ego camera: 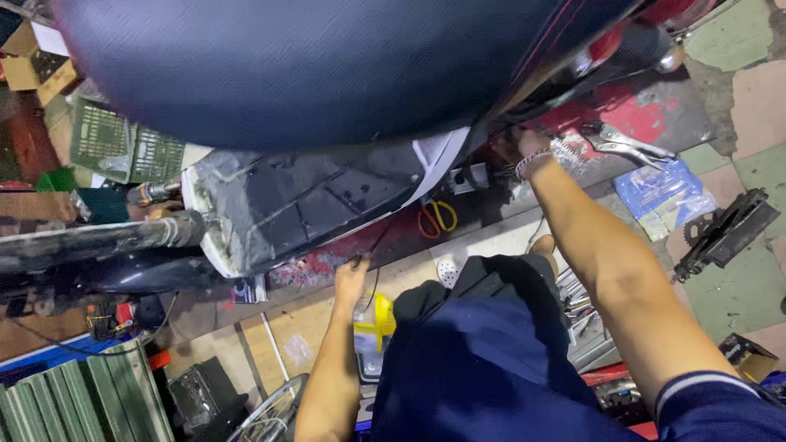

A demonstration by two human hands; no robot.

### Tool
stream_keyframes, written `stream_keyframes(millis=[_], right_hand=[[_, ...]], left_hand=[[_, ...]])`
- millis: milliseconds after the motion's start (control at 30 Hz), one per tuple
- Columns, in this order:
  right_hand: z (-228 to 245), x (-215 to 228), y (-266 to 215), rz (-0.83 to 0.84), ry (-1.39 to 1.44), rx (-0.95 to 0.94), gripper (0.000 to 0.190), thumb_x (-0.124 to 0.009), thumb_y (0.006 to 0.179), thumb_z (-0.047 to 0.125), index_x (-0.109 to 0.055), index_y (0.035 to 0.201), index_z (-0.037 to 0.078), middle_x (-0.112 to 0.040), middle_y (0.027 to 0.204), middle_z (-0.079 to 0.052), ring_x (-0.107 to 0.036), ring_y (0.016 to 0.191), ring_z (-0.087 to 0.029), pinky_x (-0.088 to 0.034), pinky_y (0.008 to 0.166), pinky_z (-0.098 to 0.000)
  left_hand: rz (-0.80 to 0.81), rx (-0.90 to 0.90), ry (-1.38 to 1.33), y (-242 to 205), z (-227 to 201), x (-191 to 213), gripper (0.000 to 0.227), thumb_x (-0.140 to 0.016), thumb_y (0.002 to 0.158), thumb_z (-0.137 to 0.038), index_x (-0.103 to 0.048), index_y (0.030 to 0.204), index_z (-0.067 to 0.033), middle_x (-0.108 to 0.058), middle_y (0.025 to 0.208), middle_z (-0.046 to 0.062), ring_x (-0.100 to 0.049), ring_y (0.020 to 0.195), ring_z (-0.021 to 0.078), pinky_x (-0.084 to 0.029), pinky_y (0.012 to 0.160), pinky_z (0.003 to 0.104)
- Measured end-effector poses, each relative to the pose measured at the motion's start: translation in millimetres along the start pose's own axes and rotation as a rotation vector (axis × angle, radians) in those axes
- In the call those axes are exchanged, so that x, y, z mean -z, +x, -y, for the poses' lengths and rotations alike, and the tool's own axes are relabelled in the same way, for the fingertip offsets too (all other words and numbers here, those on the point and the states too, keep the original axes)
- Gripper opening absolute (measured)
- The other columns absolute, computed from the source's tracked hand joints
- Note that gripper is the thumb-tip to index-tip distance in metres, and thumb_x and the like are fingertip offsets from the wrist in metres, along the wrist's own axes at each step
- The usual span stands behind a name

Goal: The person works on a scooter in a workshop, using pliers to adjust a cable near the rear wheel and then routing a wire along the handlebars. The person manipulates the scooter's brake or throttle cable and secures it with a zip tie.

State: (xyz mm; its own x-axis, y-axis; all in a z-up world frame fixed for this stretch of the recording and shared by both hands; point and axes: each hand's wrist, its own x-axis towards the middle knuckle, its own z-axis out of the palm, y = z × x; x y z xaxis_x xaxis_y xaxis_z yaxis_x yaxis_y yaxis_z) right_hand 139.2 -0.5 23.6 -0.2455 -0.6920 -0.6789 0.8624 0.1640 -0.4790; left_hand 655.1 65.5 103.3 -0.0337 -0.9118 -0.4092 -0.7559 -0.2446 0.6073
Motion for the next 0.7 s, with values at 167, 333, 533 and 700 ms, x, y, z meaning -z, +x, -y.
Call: stream_keyframes(millis=[167, 333, 533, 700], right_hand=[[-73, -27, -45, 0.201, -1.017, 0.259, 0.026, -0.057, 0.099, 0.031, -0.067, 0.113, 0.012, -0.073, 0.096, -0.017, -0.072, 0.082, -0.033, -0.060, 0.070, -0.0477], [-161, -74, -84, -0.008, -0.321, -0.187, 0.026, -0.054, 0.099, 0.027, -0.065, 0.109, 0.005, -0.073, 0.105, -0.023, -0.073, 0.088, -0.037, -0.061, 0.077, -0.0510], [-259, -127, -132, 0.168, -0.476, -0.259, 0.024, -0.062, 0.097, 0.019, -0.065, 0.118, 0.007, -0.072, 0.121, -0.018, -0.072, 0.108, -0.033, -0.058, 0.092, -0.0465], [-296, -174, -140, 0.116, -1.185, 0.120, 0.036, -0.065, 0.105, 0.033, -0.070, 0.126, 0.004, -0.064, 0.134, -0.013, -0.057, 0.126, -0.029, -0.043, 0.105, -0.0391]], left_hand=[[-0.260, -0.133, 0.192, 29, -6, -3, 0.053, -0.065, 0.089, -0.059, -0.082, 0.094, -0.0092, -0.075, 0.085, 0.020, -0.074, 0.087, 0.0395, -0.056, 0.076, 0.048], [-0.333, -0.051, 0.349, 55, -17, -10, 0.057, -0.060, 0.090, -0.063, -0.081, 0.088, -0.0100, -0.075, 0.088, 0.018, -0.074, 0.087, 0.0409, -0.057, 0.081, 0.050], [-0.350, 0.114, 0.420, 70, -18, -23, 0.060, -0.056, 0.093, -0.068, -0.081, 0.096, -0.0135, -0.074, 0.098, 0.021, -0.071, 0.096, 0.0429, -0.056, 0.086, 0.053], [-0.410, 0.245, 0.235, 60, -9, -33, 0.053, -0.066, 0.086, -0.056, -0.079, 0.091, -0.0056, -0.074, 0.098, 0.023, -0.072, 0.096, 0.0422, -0.058, 0.085, 0.052]])
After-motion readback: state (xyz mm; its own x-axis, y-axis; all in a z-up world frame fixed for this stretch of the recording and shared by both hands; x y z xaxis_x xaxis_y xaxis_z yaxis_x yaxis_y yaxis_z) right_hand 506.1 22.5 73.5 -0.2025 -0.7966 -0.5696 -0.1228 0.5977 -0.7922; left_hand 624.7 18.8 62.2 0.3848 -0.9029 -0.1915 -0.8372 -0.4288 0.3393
